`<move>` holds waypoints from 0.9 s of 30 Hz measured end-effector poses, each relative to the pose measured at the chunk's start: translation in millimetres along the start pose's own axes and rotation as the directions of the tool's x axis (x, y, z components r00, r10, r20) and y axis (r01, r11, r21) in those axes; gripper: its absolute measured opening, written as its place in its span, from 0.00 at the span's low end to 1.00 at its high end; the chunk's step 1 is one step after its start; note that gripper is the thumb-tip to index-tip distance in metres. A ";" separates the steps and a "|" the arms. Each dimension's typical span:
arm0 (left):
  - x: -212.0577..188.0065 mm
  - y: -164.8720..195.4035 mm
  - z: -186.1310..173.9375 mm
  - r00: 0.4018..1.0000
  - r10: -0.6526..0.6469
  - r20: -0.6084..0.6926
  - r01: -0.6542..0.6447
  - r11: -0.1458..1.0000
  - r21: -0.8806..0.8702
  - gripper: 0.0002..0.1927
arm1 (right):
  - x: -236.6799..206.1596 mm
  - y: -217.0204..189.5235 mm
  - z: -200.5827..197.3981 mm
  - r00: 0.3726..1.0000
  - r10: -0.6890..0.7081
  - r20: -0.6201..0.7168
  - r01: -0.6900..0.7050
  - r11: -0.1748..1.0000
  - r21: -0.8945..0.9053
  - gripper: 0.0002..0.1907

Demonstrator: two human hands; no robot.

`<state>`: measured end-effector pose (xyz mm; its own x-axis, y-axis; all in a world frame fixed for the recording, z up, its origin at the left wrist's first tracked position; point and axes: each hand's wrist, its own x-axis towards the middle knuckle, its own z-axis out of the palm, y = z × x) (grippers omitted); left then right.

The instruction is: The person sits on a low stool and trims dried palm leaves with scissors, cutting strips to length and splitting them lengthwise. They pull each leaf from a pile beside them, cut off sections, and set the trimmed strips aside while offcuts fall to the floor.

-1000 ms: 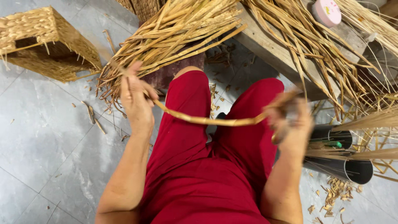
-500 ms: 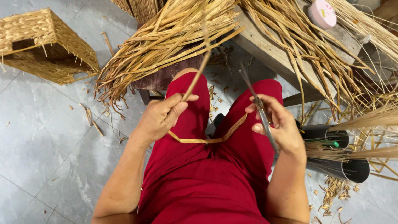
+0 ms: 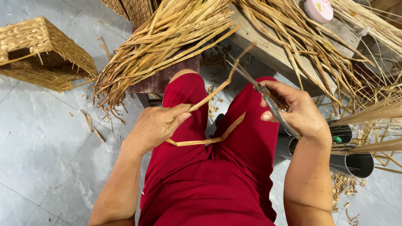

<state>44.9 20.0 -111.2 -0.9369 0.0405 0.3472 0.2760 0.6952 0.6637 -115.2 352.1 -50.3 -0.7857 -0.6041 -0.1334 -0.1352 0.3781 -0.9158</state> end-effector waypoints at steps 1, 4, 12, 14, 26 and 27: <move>0.0 -0.3 0.4 1.000 -0.013 0.015 0.012 1.000 0.015 0.15 | 0.6 1.1 0.8 1.000 -0.001 -0.011 0.001 1.000 0.007 0.41; 1.5 0.9 0.1 1.000 -0.004 0.021 0.003 1.000 0.030 0.14 | 2.3 8.3 3.6 0.999 -0.008 -0.048 0.010 0.999 0.038 0.36; 6.9 12.6 -3.6 0.961 -0.259 0.100 0.269 0.957 -0.110 0.12 | -2.4 14.7 28.7 0.978 0.036 -0.205 0.049 0.916 0.397 0.27; 11.4 18.8 6.2 0.958 -0.257 0.125 0.272 0.954 -0.127 0.10 | -2.6 10.9 54.5 0.979 -0.081 -0.186 0.150 0.908 0.391 0.29; 31.2 27.9 53.6 0.989 -0.041 0.139 0.064 0.984 -0.168 0.09 | -8.1 29.3 16.0 0.652 -0.058 -0.756 0.506 0.776 0.377 0.27; 33.1 21.6 48.5 0.984 -0.092 0.156 0.118 0.979 -0.168 0.09 | -8.0 39.5 -15.0 0.588 -0.145 -0.795 0.592 0.747 0.301 0.22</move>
<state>9.5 71.1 -117.5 -0.9803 0.0875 0.1772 0.1953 0.5646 0.8019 -123.3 382.4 -79.7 -0.9228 0.1477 0.3559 -0.3843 -0.2866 -0.8776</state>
